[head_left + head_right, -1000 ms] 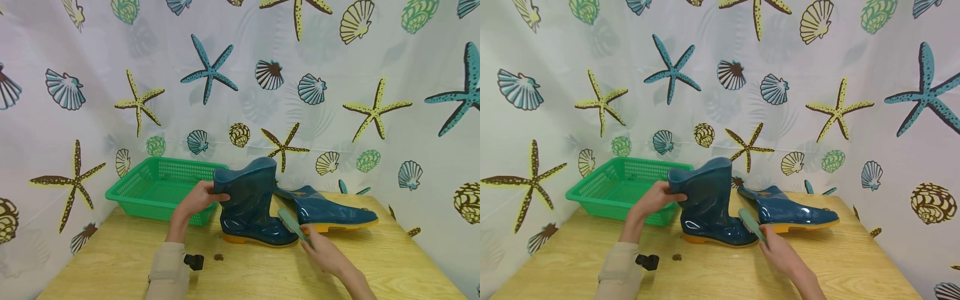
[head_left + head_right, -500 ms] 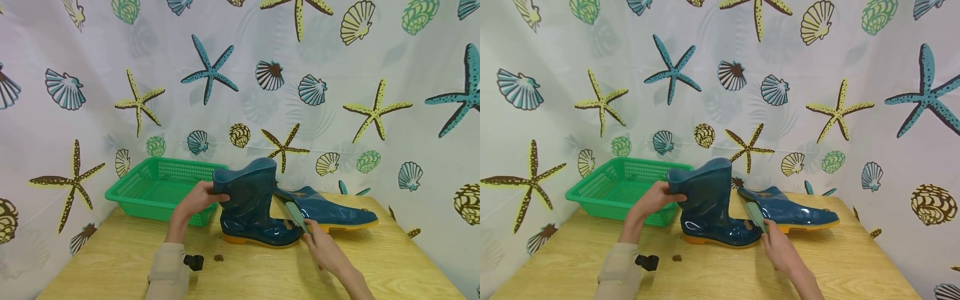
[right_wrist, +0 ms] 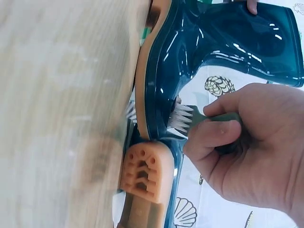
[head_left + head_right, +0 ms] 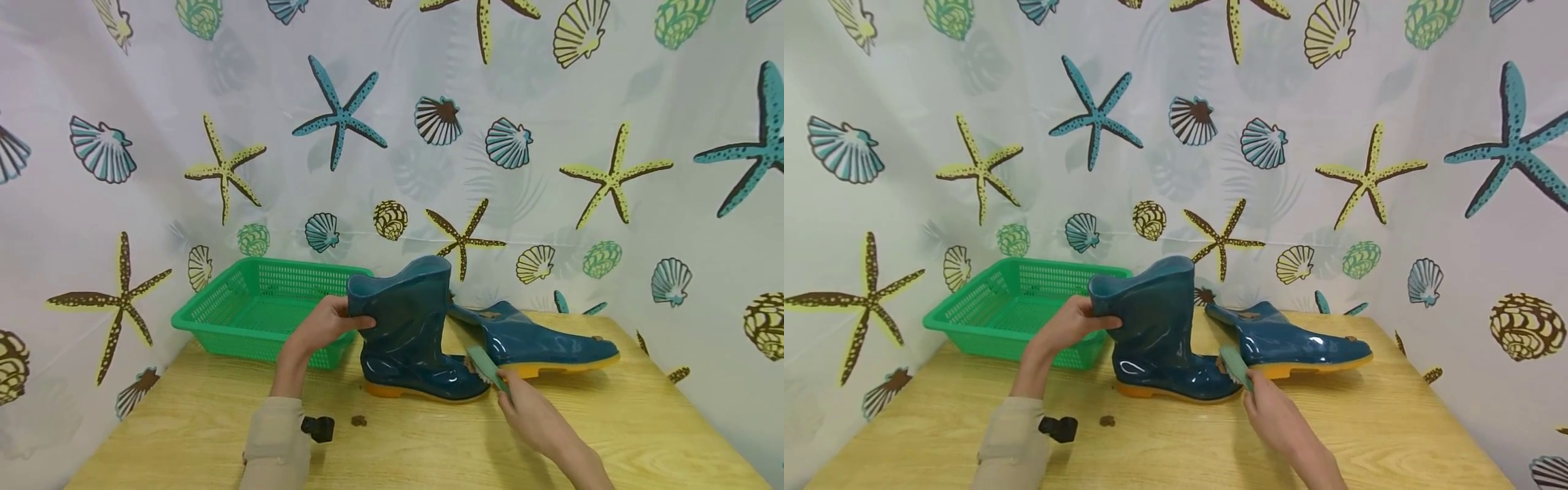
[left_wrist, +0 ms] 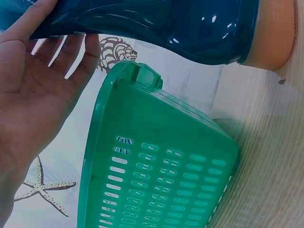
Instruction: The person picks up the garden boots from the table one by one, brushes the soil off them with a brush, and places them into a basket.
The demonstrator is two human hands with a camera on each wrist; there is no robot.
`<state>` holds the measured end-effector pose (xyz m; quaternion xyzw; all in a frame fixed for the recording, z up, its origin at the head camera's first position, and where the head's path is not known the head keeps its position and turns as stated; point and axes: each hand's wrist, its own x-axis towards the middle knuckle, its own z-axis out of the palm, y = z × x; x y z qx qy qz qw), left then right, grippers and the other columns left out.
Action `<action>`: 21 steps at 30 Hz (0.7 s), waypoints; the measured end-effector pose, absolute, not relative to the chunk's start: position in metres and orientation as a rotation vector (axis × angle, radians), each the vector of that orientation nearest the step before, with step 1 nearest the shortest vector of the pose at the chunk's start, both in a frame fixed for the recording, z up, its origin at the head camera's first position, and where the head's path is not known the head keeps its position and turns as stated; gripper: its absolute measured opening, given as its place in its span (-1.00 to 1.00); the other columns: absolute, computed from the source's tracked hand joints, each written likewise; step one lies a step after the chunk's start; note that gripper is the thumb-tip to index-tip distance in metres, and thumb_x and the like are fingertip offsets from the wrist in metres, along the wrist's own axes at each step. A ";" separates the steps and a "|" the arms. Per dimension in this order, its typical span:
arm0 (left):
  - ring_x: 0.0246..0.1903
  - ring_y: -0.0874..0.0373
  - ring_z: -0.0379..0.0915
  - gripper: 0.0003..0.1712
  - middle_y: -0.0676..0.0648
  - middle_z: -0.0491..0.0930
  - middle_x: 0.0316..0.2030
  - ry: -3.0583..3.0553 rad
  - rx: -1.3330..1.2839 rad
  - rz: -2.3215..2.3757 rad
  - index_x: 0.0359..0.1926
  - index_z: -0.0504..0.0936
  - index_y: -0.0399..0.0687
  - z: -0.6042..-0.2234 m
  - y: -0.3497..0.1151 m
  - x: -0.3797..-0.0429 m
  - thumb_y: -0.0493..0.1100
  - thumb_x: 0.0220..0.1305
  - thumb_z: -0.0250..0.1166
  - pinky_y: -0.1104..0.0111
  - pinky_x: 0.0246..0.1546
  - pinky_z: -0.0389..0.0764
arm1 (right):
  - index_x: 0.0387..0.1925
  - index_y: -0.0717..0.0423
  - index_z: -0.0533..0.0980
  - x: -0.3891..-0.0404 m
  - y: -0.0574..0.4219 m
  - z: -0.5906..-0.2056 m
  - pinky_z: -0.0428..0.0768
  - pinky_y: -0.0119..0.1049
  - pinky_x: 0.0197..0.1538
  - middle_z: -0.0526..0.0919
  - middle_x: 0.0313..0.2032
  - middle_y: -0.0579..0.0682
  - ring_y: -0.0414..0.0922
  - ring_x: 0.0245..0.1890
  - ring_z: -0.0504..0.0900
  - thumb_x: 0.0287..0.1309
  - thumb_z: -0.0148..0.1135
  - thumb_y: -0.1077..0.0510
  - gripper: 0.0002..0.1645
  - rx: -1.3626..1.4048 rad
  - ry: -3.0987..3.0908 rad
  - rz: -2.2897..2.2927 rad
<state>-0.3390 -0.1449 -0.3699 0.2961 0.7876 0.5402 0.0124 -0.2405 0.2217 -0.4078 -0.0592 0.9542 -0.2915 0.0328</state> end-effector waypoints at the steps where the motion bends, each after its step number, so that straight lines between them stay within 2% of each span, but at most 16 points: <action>1: -0.03 0.06 0.64 -0.65 -0.16 0.72 -0.02 2.454 0.915 1.693 0.05 0.71 -0.11 -0.369 -0.144 -0.339 -0.10 0.28 0.39 0.13 0.06 0.61 | 0.41 0.36 0.17 -0.241 0.220 -0.407 0.38 -0.24 -0.44 0.56 0.02 0.22 -0.11 -0.51 0.38 0.47 -0.10 0.22 -0.42 -0.211 2.933 -0.906; 2: -0.04 0.06 0.65 -0.65 -0.16 0.72 -0.04 2.453 0.905 1.705 0.04 0.72 -0.11 -0.369 -0.144 -0.338 -0.09 0.27 0.39 0.13 0.05 0.61 | 0.41 0.37 0.17 -0.241 0.219 -0.407 0.37 -0.23 -0.37 0.53 0.10 0.24 -0.10 -0.45 0.39 0.47 -0.10 0.22 -0.43 -0.241 2.937 -0.909; 5: -0.06 0.05 0.66 -0.65 -0.15 0.74 -0.07 2.464 0.871 1.723 0.02 0.73 -0.11 -0.368 -0.145 -0.337 -0.09 0.25 0.41 0.13 0.06 0.60 | 0.43 0.32 0.17 -0.241 0.216 -0.407 0.37 -0.22 -0.37 0.52 0.10 0.22 -0.10 -0.47 0.37 0.49 -0.11 0.22 -0.43 -0.263 2.918 -0.959; 8: -0.06 0.06 0.66 -0.64 -0.15 0.74 -0.07 2.473 0.857 1.714 0.03 0.73 -0.11 -0.369 -0.147 -0.338 -0.08 0.26 0.41 0.12 0.08 0.60 | 0.45 0.27 0.17 -0.241 0.216 -0.407 0.34 -0.25 -0.43 0.55 -0.16 0.13 -0.12 -0.56 0.32 0.51 -0.13 0.20 -0.44 -0.236 2.883 -1.018; 12: -0.04 0.04 0.65 -0.63 -0.16 0.73 -0.05 2.459 0.872 1.700 0.05 0.72 -0.10 -0.371 -0.146 -0.339 -0.07 0.27 0.40 0.09 0.09 0.59 | 0.46 0.22 0.18 -0.240 0.222 -0.405 0.32 -0.28 -0.50 0.43 -0.50 0.04 -0.15 -0.66 0.26 0.52 -0.14 0.16 -0.43 -0.191 2.897 -1.051; 15: -0.04 0.04 0.65 -0.63 -0.15 0.73 -0.04 2.448 0.886 1.701 0.05 0.72 -0.09 -0.371 -0.144 -0.339 -0.06 0.26 0.40 0.08 0.08 0.60 | 0.42 0.21 0.24 -0.239 0.230 -0.402 0.35 -0.25 -0.45 0.57 -0.36 0.05 -0.14 -0.61 0.32 0.49 -0.09 0.14 -0.44 -0.186 2.983 -0.958; 17: -0.04 0.05 0.65 -0.63 -0.15 0.73 -0.04 2.451 0.887 1.696 0.05 0.72 -0.08 -0.371 -0.144 -0.339 -0.06 0.26 0.41 0.09 0.08 0.60 | 0.37 0.21 0.32 -0.238 0.235 -0.399 0.40 -0.23 -0.38 0.65 -0.15 0.09 -0.15 -0.51 0.41 0.46 -0.05 0.14 -0.47 -0.193 3.039 -0.847; 19: -0.04 0.06 0.65 -0.63 -0.14 0.73 -0.04 2.455 0.889 1.690 0.05 0.72 -0.08 -0.370 -0.144 -0.339 -0.06 0.26 0.41 0.09 0.07 0.60 | 0.33 0.20 0.38 -0.237 0.238 -0.396 0.40 -0.21 -0.32 0.63 0.05 0.12 -0.14 -0.42 0.44 0.43 -0.02 0.14 -0.50 -0.211 3.065 -0.751; 21: -0.04 0.06 0.65 -0.64 -0.14 0.73 -0.04 2.459 0.889 1.687 0.04 0.72 -0.08 -0.370 -0.144 -0.339 -0.06 0.26 0.41 0.09 0.07 0.60 | 0.29 0.19 0.42 -0.235 0.241 -0.392 0.38 -0.21 -0.36 0.65 -0.05 0.08 -0.13 -0.44 0.43 0.41 -0.01 0.16 -0.52 -0.205 3.066 -0.699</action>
